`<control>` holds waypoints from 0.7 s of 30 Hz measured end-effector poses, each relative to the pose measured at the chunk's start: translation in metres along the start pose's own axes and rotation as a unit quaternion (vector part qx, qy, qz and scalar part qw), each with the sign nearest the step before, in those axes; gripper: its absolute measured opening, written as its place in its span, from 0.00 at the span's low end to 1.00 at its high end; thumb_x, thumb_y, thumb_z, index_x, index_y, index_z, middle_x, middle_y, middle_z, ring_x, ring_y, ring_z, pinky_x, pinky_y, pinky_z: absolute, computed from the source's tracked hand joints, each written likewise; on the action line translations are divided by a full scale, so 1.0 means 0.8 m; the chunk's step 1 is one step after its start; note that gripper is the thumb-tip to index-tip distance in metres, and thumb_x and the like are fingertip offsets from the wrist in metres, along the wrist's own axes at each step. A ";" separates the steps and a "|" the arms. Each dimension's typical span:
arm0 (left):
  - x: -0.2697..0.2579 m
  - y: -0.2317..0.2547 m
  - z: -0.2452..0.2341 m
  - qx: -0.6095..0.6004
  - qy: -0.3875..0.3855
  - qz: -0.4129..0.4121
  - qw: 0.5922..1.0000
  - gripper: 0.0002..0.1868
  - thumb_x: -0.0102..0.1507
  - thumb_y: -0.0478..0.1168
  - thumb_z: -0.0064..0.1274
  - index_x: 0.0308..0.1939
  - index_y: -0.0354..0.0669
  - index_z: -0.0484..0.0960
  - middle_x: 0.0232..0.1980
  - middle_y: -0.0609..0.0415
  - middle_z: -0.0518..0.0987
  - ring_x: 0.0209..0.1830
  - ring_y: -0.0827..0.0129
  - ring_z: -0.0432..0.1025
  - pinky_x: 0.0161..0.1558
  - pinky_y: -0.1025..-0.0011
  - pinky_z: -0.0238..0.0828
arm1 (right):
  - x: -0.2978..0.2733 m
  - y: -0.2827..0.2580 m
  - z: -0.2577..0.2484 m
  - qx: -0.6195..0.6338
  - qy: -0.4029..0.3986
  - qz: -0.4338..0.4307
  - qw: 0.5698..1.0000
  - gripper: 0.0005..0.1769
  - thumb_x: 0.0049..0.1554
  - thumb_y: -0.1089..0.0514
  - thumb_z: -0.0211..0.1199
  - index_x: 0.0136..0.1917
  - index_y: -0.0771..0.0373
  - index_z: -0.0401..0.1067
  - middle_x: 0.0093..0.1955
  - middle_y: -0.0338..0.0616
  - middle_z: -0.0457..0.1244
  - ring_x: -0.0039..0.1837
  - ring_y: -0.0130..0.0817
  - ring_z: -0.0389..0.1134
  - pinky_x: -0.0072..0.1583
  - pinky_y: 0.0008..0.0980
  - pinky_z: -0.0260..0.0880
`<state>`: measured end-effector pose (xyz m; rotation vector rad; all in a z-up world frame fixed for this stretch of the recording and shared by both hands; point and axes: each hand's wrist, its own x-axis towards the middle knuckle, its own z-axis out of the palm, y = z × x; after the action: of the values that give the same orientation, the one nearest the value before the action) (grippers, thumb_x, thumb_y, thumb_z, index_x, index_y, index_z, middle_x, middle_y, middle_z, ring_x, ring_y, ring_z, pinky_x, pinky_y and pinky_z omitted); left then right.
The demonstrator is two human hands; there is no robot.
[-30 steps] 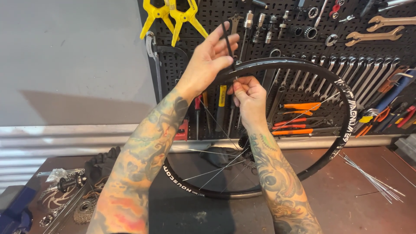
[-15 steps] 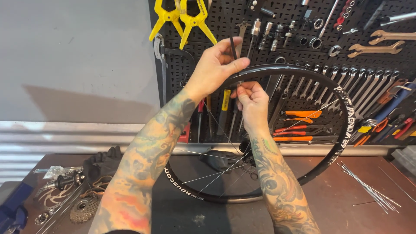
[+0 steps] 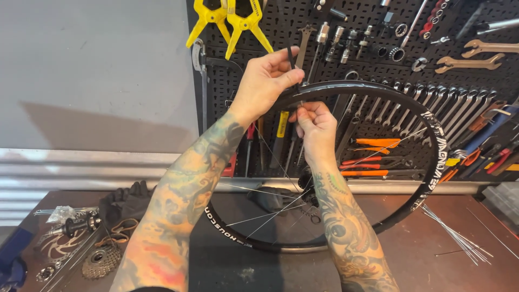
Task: Threading metal spokes through a bicycle hub and into the rim to lace a wheel.
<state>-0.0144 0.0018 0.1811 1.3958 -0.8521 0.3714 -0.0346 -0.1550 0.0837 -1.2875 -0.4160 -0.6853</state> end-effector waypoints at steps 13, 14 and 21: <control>-0.001 -0.003 -0.009 -0.131 -0.115 0.002 0.985 0.23 0.69 0.33 0.47 0.70 0.41 0.69 0.57 0.49 0.84 0.54 0.68 0.80 0.60 0.70 0.79 | -0.008 -0.037 0.018 -0.056 -0.024 -0.006 0.998 0.13 0.67 0.57 0.54 0.50 0.67 0.75 0.35 0.44 0.63 0.28 0.23 0.51 0.32 0.19 0.50; -0.003 0.003 -0.010 -0.119 -0.111 0.004 0.987 0.20 0.69 0.34 0.47 0.66 0.41 0.73 0.54 0.49 0.85 0.51 0.70 0.81 0.58 0.72 0.80 | -0.008 -0.037 0.018 -0.069 -0.030 -0.021 0.997 0.14 0.67 0.57 0.53 0.51 0.68 0.76 0.35 0.44 0.63 0.28 0.23 0.52 0.32 0.19 0.51; 0.001 0.011 0.001 -0.027 0.002 -0.005 1.000 0.14 0.58 0.43 0.68 0.33 0.47 0.76 0.26 0.64 0.75 0.28 0.82 0.69 0.36 0.81 0.70 | -0.008 -0.036 0.016 -0.095 -0.021 -0.041 0.994 0.13 0.68 0.57 0.53 0.51 0.67 0.75 0.35 0.42 0.63 0.29 0.22 0.54 0.33 0.20 0.54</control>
<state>-0.0201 0.0021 0.1881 1.3478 -0.8456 0.3408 -0.0576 -0.1447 0.1038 -1.4727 -0.4483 -0.7838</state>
